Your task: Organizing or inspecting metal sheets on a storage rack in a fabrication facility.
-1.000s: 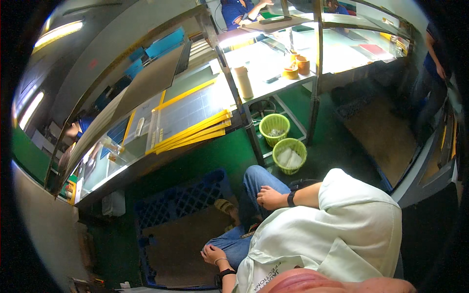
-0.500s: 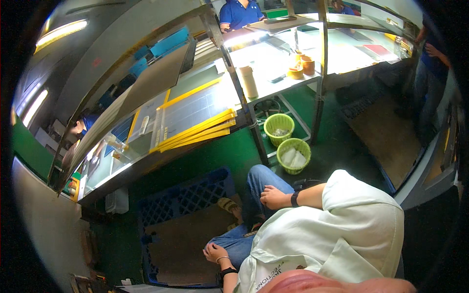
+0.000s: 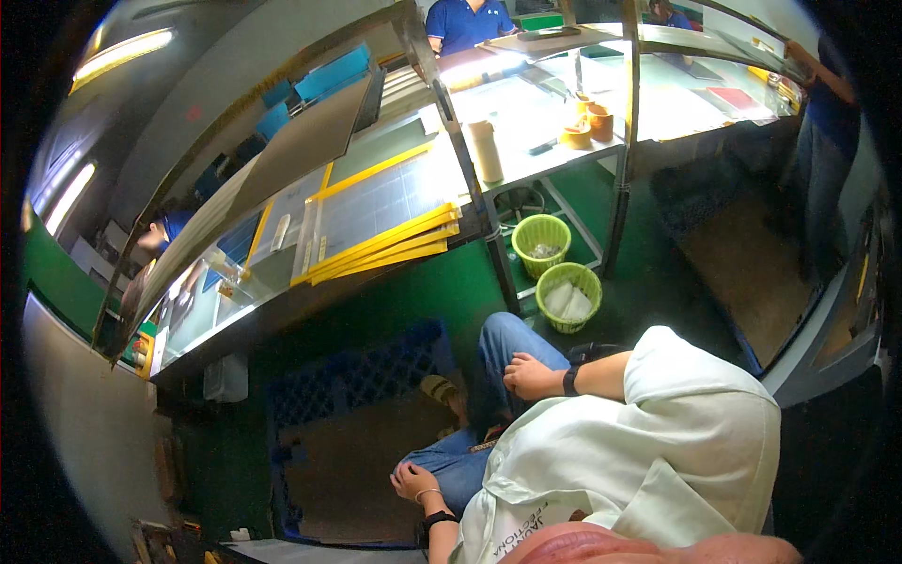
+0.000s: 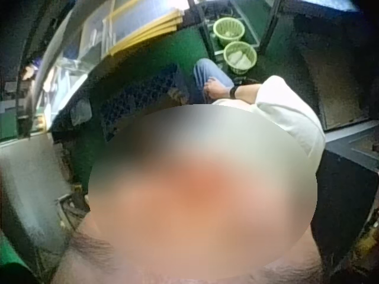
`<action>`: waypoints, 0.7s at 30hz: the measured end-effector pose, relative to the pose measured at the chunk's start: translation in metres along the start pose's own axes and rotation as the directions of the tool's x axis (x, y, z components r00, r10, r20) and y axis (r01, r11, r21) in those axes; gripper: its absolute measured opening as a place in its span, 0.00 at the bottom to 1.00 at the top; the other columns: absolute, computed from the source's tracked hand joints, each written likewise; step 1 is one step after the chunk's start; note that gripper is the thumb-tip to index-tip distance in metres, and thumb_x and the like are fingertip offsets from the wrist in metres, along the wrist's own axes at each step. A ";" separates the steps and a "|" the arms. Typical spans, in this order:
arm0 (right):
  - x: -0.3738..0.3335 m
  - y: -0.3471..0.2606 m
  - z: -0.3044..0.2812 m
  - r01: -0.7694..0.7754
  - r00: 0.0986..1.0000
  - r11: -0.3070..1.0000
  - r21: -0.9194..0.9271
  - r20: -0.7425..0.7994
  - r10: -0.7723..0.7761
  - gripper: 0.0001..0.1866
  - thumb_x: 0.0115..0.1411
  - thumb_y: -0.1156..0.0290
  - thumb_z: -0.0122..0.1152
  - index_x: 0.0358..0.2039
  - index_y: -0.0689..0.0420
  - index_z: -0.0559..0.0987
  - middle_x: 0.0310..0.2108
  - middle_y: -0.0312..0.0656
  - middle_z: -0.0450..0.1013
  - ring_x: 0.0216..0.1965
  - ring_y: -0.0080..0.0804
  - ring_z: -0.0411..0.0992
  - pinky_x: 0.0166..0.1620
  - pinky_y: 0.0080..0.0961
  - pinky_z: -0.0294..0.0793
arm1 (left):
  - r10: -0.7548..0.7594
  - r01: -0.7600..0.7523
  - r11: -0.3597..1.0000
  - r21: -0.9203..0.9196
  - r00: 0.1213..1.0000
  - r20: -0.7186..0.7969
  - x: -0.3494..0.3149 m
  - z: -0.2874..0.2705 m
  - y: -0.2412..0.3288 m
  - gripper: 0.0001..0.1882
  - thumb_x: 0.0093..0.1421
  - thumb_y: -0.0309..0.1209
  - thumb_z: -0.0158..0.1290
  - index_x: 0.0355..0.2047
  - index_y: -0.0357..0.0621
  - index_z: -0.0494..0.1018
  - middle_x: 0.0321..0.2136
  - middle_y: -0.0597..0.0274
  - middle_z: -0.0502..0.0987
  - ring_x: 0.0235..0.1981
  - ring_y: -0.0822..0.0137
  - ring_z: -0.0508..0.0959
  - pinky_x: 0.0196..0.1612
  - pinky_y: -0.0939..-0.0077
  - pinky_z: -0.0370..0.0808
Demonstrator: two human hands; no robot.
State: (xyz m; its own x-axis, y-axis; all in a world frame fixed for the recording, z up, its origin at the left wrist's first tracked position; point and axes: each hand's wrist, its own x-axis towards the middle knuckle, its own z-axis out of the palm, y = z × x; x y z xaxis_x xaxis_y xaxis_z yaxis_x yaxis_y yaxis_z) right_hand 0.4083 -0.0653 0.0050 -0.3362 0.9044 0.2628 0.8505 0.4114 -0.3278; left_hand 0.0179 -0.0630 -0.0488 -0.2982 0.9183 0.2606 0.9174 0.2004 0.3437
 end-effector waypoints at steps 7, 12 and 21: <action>-0.001 0.005 0.007 -0.015 1.000 0.999 -0.044 -0.024 0.014 0.02 0.43 0.70 0.58 0.20 0.46 0.75 0.27 0.32 0.69 0.38 0.33 0.68 0.58 0.39 0.58 | -0.016 0.016 1.000 -0.016 1.000 0.021 0.002 -0.009 0.011 0.05 0.54 0.30 0.54 0.32 0.50 0.77 0.47 0.65 0.76 0.55 0.49 0.68 0.56 0.49 0.64; 0.000 0.005 0.007 0.001 1.000 0.999 -0.038 0.010 -0.001 0.02 0.44 0.69 0.57 0.20 0.45 0.75 0.27 0.32 0.69 0.38 0.33 0.68 0.58 0.40 0.58 | -0.026 0.028 0.999 -0.046 0.999 0.042 0.002 -0.001 0.002 0.05 0.54 0.29 0.54 0.32 0.50 0.77 0.46 0.65 0.77 0.55 0.50 0.68 0.56 0.50 0.63; 0.000 0.010 0.011 0.016 1.000 0.997 -0.074 0.010 -0.015 0.00 0.46 0.66 0.58 0.21 0.45 0.76 0.28 0.32 0.70 0.38 0.33 0.68 0.55 0.39 0.59 | -0.046 0.046 0.999 -0.012 0.999 -0.001 0.001 0.001 0.005 0.06 0.54 0.30 0.54 0.32 0.51 0.77 0.47 0.66 0.76 0.56 0.50 0.68 0.55 0.49 0.63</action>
State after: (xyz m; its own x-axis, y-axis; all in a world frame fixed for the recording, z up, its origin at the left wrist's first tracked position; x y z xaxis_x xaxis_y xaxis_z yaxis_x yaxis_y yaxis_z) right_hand 0.4125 -0.0602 -0.0083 -0.3528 0.8992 0.2587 0.8727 0.4159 -0.2558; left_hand 0.0225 -0.0604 -0.0481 -0.3399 0.9080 0.2451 0.8996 0.2379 0.3663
